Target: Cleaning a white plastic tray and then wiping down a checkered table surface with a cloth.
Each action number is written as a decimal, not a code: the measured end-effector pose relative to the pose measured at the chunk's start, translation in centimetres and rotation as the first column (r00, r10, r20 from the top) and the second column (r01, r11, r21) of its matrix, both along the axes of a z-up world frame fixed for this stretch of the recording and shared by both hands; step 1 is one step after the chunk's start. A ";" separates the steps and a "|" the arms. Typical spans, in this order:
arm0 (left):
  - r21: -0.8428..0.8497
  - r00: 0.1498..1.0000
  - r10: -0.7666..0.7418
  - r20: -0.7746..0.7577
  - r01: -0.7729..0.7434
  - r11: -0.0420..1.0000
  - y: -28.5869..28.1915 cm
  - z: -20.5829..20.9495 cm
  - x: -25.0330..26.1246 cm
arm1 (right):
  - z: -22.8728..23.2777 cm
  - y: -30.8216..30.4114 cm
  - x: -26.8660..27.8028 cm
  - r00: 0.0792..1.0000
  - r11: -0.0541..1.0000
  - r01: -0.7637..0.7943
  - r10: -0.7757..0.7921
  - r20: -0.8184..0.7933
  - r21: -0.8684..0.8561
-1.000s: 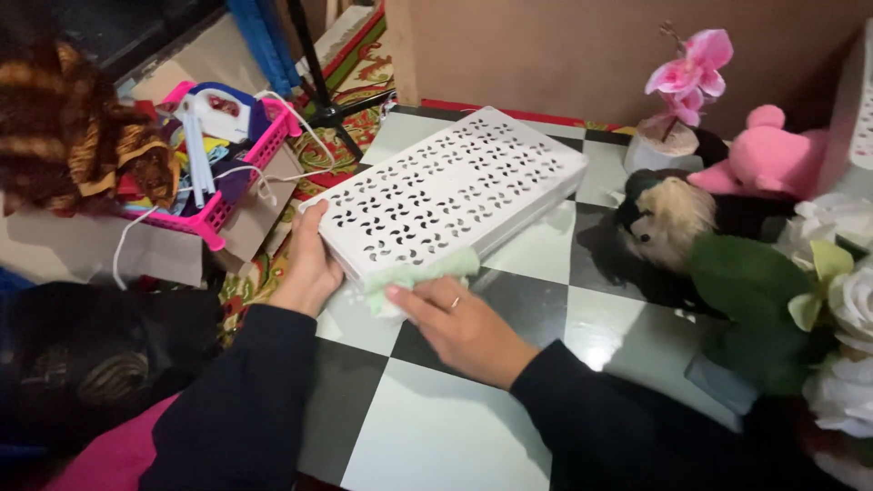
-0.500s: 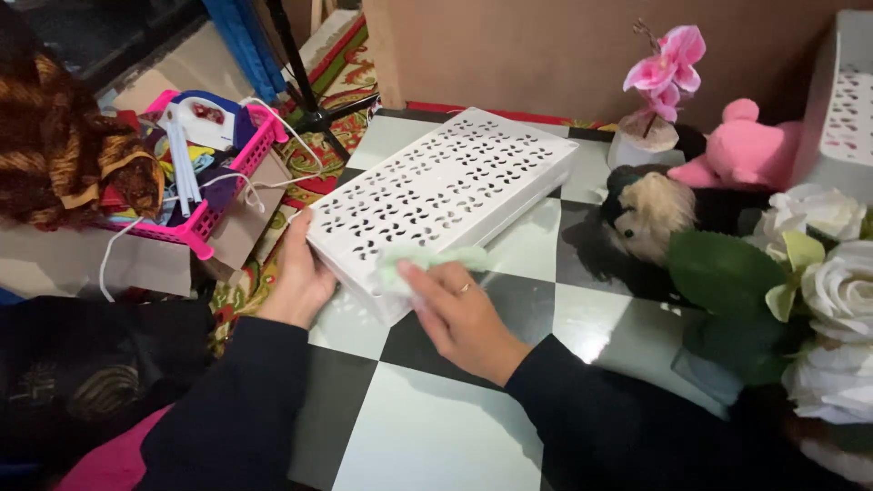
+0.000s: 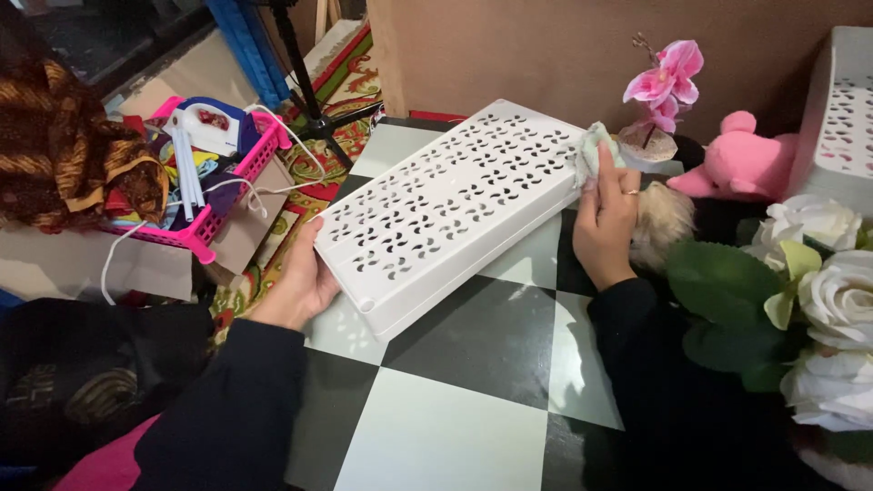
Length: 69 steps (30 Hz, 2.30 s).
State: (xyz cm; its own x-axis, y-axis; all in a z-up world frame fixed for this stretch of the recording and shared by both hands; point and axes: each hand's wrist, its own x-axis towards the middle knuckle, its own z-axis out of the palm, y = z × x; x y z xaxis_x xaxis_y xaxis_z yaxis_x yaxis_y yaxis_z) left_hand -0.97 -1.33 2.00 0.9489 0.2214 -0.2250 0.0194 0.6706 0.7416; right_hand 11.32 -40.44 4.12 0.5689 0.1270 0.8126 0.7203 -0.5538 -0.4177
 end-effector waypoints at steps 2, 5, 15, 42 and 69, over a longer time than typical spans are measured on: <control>0.093 0.998 -0.025 -0.055 0.030 0.995 0.1 0.5 -0.1 | -0.5 -0.5 0.3 0.998 0.997 0.062 -0.063 0.031 0.038; 0.055 0.998 -0.065 -0.008 0.066 0.996 2.3 -2.0 0.8 | 1.5 0.0 -1.8 0.950 0.965 0.223 -0.182 0.253 -0.141; 0.046 1.000 -0.020 0.009 0.020 0.999 2.0 0.1 0.4 | -0.1 -1.1 0.5 0.922 0.952 0.278 -0.227 0.314 -0.129; 0.627 0.637 0.083 0.766 -0.770 0.123 -1.7 5.5 -4.4 | 1.4 1.8 -1.2 0.920 0.929 0.312 -0.242 0.308 -0.202; 0.630 0.719 0.107 0.687 -0.662 0.407 -1.0 3.4 -2.9 | -3.3 6.9 -0.5 0.999 0.763 -0.035 0.001 -0.053 -0.645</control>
